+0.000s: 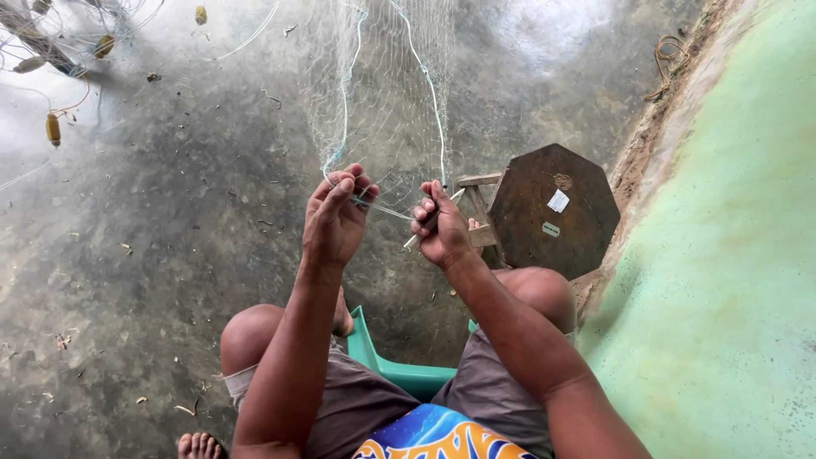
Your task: Weaving a fishing net using a wooden shuttle
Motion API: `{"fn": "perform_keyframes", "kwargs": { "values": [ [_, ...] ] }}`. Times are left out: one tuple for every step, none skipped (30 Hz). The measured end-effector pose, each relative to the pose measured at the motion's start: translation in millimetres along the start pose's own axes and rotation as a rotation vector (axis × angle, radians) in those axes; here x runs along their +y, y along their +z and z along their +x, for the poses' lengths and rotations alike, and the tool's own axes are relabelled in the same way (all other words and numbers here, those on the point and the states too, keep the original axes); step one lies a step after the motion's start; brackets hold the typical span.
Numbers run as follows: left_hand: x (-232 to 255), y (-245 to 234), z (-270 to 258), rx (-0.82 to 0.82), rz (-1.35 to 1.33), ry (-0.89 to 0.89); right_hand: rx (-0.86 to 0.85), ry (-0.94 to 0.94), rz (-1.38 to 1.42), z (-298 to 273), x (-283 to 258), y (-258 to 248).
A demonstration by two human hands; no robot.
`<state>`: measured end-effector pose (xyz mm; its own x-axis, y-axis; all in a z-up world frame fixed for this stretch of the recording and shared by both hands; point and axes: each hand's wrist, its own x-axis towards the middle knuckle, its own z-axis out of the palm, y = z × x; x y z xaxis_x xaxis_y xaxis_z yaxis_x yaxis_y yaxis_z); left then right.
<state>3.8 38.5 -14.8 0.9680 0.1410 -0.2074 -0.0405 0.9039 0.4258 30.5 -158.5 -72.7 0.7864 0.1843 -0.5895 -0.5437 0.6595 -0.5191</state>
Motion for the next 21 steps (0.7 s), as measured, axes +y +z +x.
{"fn": "perform_keyframes", "kwargs": {
  "values": [
    [-0.6,-0.8,0.9,-0.013,-0.036,0.041,-0.003,0.004,0.001,-1.1,1.0,2.3],
    [-1.9,-5.1,2.4,-0.011,-0.035,0.039,-0.001,0.005,0.002,-3.2,1.5,4.6],
    [-3.2,-9.4,3.9,-0.013,-0.073,0.036,0.002,0.003,0.002,-5.3,2.0,6.8],
    [-3.8,-13.7,6.0,-0.017,-0.11,0.034,0.003,0.001,0.002,-6.9,2.5,9.8],
    [-1.5,-14.0,4.5,-0.015,-0.11,0.033,0.005,0.002,0.002,-6.5,4.3,10.0],
    [0.2,-13.7,3.5,-0.029,-0.123,0.022,0.001,-0.001,-0.004,-6.3,5.6,9.8],
    [1.8,-13.4,2.5,-0.043,-0.136,0.011,-0.002,-0.003,-0.011,-6.1,6.7,9.4],
    [3.5,-9.5,0.3,-0.044,-0.135,0.006,0.001,-0.005,-0.008,-5.1,8.4,7.9],
    [5.4,-5.4,-2.0,-0.064,-0.141,-0.005,-0.001,0.0,-0.008,-4.2,10.0,6.6],
    [8.0,-1.1,-3.9,-0.085,-0.147,-0.013,-0.006,0.005,-0.01,-2.6,11.2,6.3],
    [6.8,-3.5,-5.2,-0.086,-0.146,-0.014,-0.007,0.004,-0.009,-2.3,9.7,7.5],
    [5.3,-6.5,-7.1,-0.088,-0.149,-0.032,-0.001,0.003,-0.023,-2.5,8.5,8.1],
    [3.8,-9.6,-9.0,-0.089,-0.152,-0.051,0.005,0.003,-0.037,-2.6,7.4,8.8],
    [2.9,-7.2,-11.9,-0.089,-0.151,-0.05,0.005,0.003,-0.036,-4.7,5.3,11.6],
    [2.2,-4.7,-15.0,-0.102,-0.151,-0.063,0.068,-0.025,-0.124,-6.9,3.4,14.7],
    [2.7,-2.9,-17.9,-0.113,-0.151,-0.074,0.129,-0.052,-0.213,-8.5,2.3,18.9],
    [1.7,-4.4,-17.8,-0.112,-0.15,-0.071,0.127,-0.05,-0.213,-7.1,2.0,18.1],
    [0.7,-5.5,-17.5,-0.116,-0.126,-0.06,0.179,-0.123,-0.327,-5.3,1.2,17.7],
    [0.0,-6.8,-17.4,-0.119,-0.103,-0.048,0.231,-0.197,-0.44,-3.6,0.7,17.5],
    [1.4,-7.2,-16.5,-0.117,-0.102,-0.041,0.225,-0.194,-0.443,-3.4,-1.1,16.1],
    [3.0,-7.9,-15.6,-0.115,-0.098,-0.024,0.153,-0.315,-0.611,-3.0,-2.7,14.8]
  ]
}}
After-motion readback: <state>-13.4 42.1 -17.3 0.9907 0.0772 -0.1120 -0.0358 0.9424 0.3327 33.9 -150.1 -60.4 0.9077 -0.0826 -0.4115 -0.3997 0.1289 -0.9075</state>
